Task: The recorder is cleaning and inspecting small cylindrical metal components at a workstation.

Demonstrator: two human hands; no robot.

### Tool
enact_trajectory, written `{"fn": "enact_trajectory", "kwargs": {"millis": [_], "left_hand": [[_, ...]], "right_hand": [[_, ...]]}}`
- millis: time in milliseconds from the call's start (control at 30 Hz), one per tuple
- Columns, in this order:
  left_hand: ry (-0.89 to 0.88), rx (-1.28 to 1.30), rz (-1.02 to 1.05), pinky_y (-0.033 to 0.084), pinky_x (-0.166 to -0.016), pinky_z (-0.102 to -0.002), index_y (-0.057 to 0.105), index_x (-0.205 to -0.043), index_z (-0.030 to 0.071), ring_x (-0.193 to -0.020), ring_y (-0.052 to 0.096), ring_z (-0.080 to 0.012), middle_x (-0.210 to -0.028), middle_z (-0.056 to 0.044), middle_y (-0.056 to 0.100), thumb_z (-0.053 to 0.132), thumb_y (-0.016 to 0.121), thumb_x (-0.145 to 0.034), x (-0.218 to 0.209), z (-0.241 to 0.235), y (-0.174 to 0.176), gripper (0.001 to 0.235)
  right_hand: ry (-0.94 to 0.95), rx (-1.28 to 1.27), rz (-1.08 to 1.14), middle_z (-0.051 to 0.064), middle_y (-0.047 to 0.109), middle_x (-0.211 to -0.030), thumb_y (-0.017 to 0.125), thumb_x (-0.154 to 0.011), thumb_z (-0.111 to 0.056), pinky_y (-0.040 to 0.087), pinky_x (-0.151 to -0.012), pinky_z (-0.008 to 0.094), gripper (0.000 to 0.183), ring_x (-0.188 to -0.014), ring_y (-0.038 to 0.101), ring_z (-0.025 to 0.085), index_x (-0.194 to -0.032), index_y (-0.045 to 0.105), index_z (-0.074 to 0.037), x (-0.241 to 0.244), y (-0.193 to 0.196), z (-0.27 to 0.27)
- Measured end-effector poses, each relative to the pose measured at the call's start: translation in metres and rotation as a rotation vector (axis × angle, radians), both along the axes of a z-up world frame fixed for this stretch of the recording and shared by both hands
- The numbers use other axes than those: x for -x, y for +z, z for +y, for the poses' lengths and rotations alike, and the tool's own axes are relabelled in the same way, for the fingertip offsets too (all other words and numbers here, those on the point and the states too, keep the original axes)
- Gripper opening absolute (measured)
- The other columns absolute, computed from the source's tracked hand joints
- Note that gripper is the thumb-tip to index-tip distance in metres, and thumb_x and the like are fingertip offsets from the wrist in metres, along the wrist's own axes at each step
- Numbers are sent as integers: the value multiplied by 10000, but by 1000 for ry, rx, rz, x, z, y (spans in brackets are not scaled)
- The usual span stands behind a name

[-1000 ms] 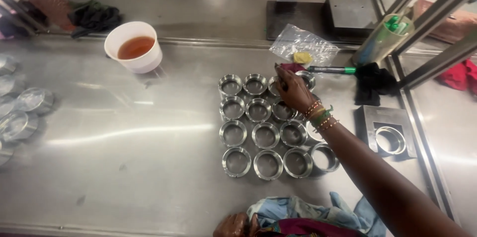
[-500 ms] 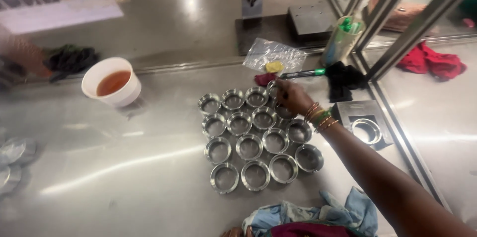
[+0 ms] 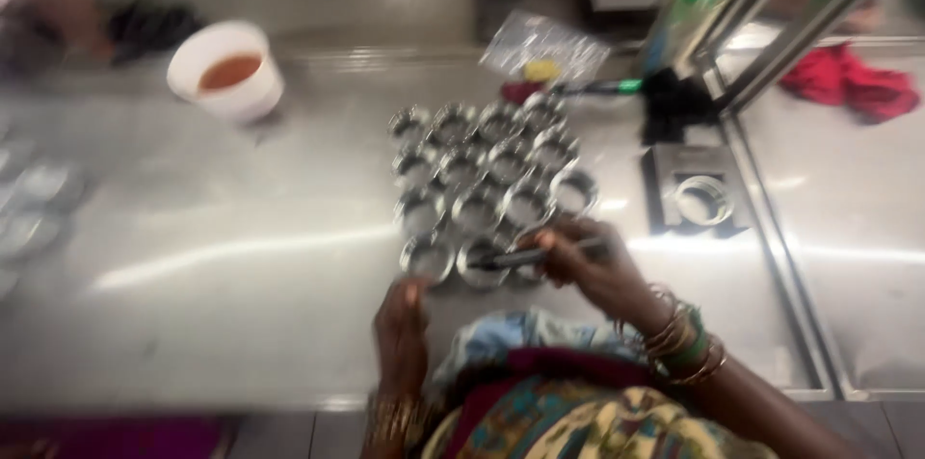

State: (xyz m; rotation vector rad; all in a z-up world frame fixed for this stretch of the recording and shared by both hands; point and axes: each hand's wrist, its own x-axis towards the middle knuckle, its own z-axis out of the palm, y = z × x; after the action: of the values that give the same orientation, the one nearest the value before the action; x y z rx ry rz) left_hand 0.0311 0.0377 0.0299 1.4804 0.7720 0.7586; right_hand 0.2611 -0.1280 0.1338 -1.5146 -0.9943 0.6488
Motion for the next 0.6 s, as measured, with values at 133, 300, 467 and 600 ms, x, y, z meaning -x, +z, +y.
{"fn": "enact_trajectory", "kwargs": {"millis": [133,300,467,600], "left_hand": [[-215,31,-114,261,-445,-265,731,-1160,64,-473,303,-56,-554,65,388,732,197,-998,-14,-6,29,871],[-441,92,-267,385,-562,-241,698,-1171,14,-628,507,-54,-757,7,645,802,150,-980,-11,-27,81,979],[-480,95,-102,353,-501,-257,709,-1171,-1,-566,451,-75,-696,-11,579,820,130,-927,1,-31,68,1033],[-536,-9,-39,528,-701,-281,713,-1137,-55,-778,661,-105,-857,-19,714,814,164,-979,8,-29,73,1040]], "right_hand": [[55,-14,60,42,730,-682,577,-1028,-325,490,-427,204,357,-496,593,68,-1036,773,-26,34,39,4],[71,-102,-17,55,717,-670,585,-1021,-291,460,-391,201,325,-486,583,61,-973,756,-19,50,37,-3],[145,-56,-104,41,682,-590,576,-1025,-291,439,-351,195,342,-417,558,56,-891,761,-37,70,16,-7],[213,-53,-167,31,685,-657,590,-1042,-320,452,-427,194,347,-501,579,62,-949,754,-28,81,31,-13]]}}
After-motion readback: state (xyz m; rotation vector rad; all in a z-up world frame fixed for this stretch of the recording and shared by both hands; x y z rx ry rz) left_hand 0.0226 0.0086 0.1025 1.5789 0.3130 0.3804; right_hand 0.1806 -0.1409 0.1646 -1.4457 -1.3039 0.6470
